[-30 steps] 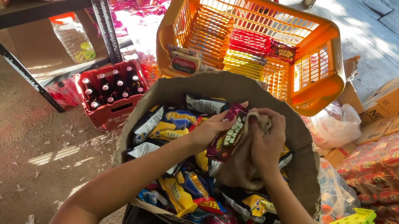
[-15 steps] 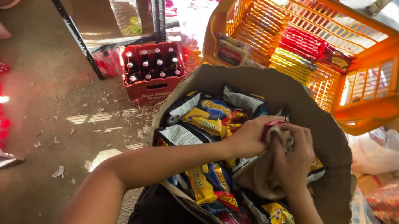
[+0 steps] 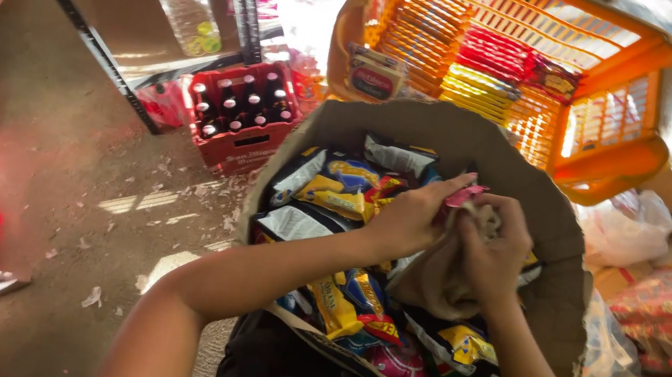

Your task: Wiping down individual snack packets with a cloth and organizing them in a box.

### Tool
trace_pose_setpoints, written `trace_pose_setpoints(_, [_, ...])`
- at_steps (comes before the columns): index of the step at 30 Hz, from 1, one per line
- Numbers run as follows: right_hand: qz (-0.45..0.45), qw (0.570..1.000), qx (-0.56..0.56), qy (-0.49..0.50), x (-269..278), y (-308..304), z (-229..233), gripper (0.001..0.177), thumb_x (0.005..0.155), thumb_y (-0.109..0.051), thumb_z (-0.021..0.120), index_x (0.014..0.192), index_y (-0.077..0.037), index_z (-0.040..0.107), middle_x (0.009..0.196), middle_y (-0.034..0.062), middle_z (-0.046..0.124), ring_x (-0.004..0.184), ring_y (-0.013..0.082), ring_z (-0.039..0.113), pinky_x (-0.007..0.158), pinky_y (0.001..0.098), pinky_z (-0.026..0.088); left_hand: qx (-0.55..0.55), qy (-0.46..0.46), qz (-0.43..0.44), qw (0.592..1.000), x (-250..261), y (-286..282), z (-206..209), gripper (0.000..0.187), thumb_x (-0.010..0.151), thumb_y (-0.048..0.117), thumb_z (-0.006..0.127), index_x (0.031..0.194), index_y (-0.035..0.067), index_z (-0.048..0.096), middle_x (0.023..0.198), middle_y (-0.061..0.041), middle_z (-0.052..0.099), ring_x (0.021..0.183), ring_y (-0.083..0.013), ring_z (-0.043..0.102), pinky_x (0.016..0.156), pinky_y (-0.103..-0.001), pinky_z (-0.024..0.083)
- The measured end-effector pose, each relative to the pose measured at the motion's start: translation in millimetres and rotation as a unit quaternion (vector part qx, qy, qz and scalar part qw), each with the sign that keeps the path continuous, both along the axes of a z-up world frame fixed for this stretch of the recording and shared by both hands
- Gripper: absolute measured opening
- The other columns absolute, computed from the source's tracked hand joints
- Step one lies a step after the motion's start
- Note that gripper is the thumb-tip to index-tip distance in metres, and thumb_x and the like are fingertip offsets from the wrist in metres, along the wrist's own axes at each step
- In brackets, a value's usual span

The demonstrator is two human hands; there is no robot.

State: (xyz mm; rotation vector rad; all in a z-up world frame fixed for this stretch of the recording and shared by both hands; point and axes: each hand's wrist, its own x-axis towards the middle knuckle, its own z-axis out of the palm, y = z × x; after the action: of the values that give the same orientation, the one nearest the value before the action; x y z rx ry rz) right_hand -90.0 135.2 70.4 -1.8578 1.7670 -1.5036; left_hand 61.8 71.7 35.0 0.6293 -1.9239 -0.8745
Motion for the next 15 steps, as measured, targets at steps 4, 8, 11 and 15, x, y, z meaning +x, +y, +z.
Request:
trace_pose_setpoints(4, [0.015,0.999,-0.001,0.03,1,-3,0,0.024,0.083,-0.007,0.075,0.104,-0.002,0.065,0.098,0.011,0.066,0.089,0.022,0.066,0.082,0.0336,0.052,-0.018,-0.038,-0.006,0.999,5,0,4,0.068,0.085,0.006,0.065,0.151,0.012,0.046,0.138,-0.022,0.062,0.118,-0.0417,0.063,0.099,-0.048,0.053])
trace_pose_setpoints(8, [-0.031,0.999,-0.004,0.012,-13,-18,-1,0.023,0.085,-0.009,0.076,0.105,-0.004,0.066,0.1,0.0109,0.067,0.091,0.024,0.068,0.083,0.0339,0.053,0.032,-0.084,0.006,0.996,9,-1,11,0.059,0.092,0.013,0.069,0.148,0.013,0.05,0.136,-0.018,0.064,0.116,-0.04,0.064,0.094,-0.047,0.054])
trace_pose_setpoints(11, [-0.04,0.998,-0.028,-0.031,-18,-16,-11,0.026,0.086,-0.011,0.076,0.108,-0.004,0.066,0.102,0.0112,0.069,0.095,0.0253,0.069,0.086,0.0349,0.054,-0.035,-0.082,0.0,0.996,8,-6,7,0.062,0.09,0.008,0.07,0.148,0.01,0.05,0.139,-0.02,0.063,0.121,-0.0406,0.063,0.098,-0.047,0.053])
trace_pose_setpoints(15, [0.052,0.997,-0.047,-0.027,-5,-4,-12,0.031,0.08,-0.015,0.079,0.106,-0.006,0.064,0.1,0.0119,0.064,0.095,0.0294,0.068,0.084,0.0384,0.054,-0.012,-0.088,0.003,0.996,8,-7,11,0.062,0.091,0.004,0.073,0.149,0.008,0.051,0.134,-0.023,0.064,0.124,-0.0394,0.064,0.104,-0.045,0.053])
